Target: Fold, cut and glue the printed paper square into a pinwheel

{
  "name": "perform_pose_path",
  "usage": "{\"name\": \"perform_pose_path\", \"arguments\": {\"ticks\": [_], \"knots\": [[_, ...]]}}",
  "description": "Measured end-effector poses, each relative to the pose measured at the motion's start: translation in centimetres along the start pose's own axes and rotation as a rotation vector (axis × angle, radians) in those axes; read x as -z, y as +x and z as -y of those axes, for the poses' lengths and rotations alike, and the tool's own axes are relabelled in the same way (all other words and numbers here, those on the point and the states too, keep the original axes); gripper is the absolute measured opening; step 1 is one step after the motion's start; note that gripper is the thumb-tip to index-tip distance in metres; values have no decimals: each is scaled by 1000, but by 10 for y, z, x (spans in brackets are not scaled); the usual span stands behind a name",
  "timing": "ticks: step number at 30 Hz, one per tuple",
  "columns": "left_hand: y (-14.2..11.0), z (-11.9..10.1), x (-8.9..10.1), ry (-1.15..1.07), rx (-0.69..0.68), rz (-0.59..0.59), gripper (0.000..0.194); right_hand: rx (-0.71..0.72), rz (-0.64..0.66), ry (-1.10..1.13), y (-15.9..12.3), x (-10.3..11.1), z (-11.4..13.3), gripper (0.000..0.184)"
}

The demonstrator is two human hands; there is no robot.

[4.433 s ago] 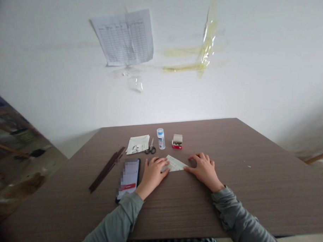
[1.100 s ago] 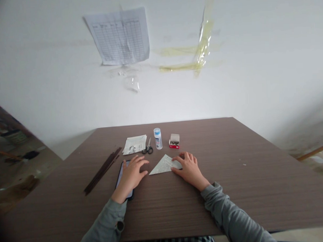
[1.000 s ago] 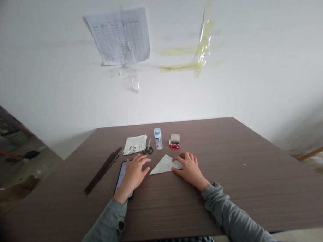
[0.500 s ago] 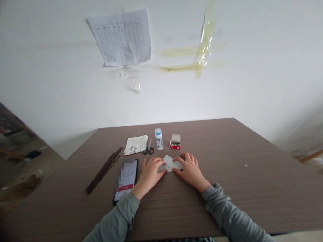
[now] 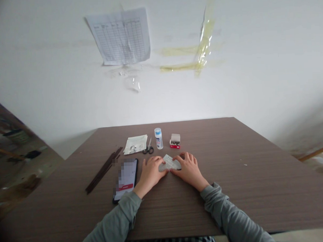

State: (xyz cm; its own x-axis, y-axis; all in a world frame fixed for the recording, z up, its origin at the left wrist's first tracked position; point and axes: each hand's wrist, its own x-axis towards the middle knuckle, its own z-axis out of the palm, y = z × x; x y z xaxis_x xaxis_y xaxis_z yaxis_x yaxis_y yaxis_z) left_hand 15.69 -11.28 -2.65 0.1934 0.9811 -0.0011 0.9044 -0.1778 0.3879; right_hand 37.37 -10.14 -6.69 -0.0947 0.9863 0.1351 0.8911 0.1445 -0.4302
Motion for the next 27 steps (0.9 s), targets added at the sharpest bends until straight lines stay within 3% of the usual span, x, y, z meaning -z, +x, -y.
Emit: {"name": "perform_pose_path", "arguments": {"ticks": [11,27], "knots": [[0,21,0,-48,-48,-26,36,-34,183,-57,4,21,-11,57],[-18,45,30,46,15,8,41,-126,173,-58,11,39,-45,64]]}}
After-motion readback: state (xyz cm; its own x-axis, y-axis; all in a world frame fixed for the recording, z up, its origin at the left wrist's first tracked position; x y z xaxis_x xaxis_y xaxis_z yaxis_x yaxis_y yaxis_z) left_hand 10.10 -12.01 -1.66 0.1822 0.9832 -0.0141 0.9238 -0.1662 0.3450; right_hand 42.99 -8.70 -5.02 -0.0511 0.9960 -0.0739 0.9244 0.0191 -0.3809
